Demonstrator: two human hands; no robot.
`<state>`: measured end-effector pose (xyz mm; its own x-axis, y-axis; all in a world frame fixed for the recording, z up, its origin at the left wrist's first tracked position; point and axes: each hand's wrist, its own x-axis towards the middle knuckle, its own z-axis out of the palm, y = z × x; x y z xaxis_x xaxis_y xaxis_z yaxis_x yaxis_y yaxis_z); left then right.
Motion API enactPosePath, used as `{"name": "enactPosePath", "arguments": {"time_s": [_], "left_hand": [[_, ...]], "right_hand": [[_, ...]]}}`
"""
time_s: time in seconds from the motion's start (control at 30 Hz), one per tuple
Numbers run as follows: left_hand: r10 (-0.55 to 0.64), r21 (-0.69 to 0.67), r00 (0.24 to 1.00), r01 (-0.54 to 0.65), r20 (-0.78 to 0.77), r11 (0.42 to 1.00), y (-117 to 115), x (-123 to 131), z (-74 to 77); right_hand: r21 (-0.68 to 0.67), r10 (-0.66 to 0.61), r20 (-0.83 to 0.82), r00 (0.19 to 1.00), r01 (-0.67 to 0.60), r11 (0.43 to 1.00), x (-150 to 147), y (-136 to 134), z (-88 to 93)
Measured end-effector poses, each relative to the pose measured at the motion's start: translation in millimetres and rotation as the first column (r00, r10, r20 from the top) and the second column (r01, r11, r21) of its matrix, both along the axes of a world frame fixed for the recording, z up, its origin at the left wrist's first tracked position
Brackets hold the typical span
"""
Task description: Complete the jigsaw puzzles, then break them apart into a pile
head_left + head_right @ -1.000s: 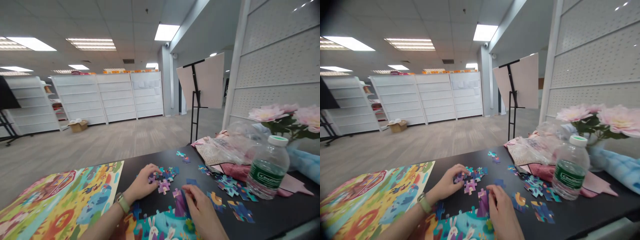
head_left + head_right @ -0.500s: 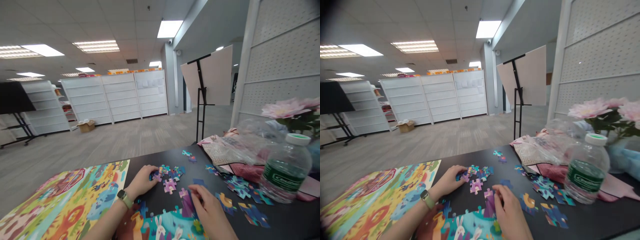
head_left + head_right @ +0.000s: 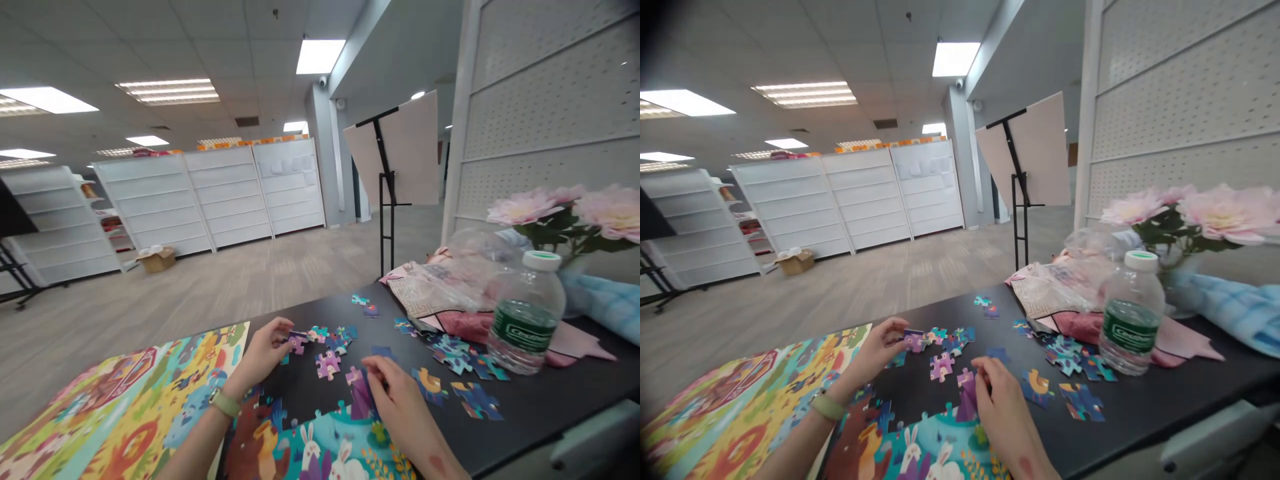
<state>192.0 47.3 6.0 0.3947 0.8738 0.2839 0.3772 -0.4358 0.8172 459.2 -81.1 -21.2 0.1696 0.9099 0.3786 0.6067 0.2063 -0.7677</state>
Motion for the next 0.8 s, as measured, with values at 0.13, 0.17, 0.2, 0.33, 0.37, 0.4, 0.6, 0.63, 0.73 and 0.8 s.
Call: {"name": "enactPosePath", "arguments": {"time_s": [0.13,0.17,0.2,0.33,0.37,0.4,0.6,0.63,0.73,0.8], "left_hand": [[-0.159,-0.079,0.979,0.170,0.124,0.982,-14,41,13.3],[-0.217,-0.078,0.972,0.224,0.088,0.971,-16,55,13.5],[-0.261,-0.062,0.965,0.262,0.031,0.963,-18,69,12.4],[-0.282,0.036,0.947,0.290,-0.152,0.956,-12,109,1.9],[-0.281,0.046,0.945,0.292,-0.167,0.955,-9,114,-0.7],[-0.284,0.051,0.942,0.297,-0.178,0.953,-5,117,-2.6],[-0.304,0.087,0.906,0.342,-0.294,0.936,7,117,-3.9],[-0.298,0.095,0.902,0.343,-0.313,0.935,6,116,-3.5],[-0.251,0.139,0.903,0.314,-0.348,0.939,-1,109,-2.8],[-0.201,0.193,0.908,0.286,-0.368,0.939,-11,99,-2.5]], "right_hand": [[0.017,0.007,-0.034,0.999,-0.006,1.000,2,2,-0.8],[0.020,0.007,-0.043,0.999,-0.006,1.000,3,2,-1.0],[0.019,0.008,-0.053,0.999,-0.007,1.000,5,2,-1.0],[-0.018,-0.002,-0.087,0.996,0.000,1.000,11,1,-0.1],[-0.033,-0.004,-0.090,0.996,0.001,0.999,12,1,0.2],[-0.046,-0.005,-0.088,0.996,0.001,0.999,13,1,0.3],[-0.029,0.046,0.157,0.986,-0.042,0.999,5,0,-2.1],[-0.033,0.061,0.225,0.972,-0.055,0.998,2,0,-2.4],[-0.092,0.094,0.376,0.922,-0.063,0.994,-4,-3,-1.4],[-0.122,0.090,0.422,0.902,-0.042,0.992,-7,-4,0.6]]}}
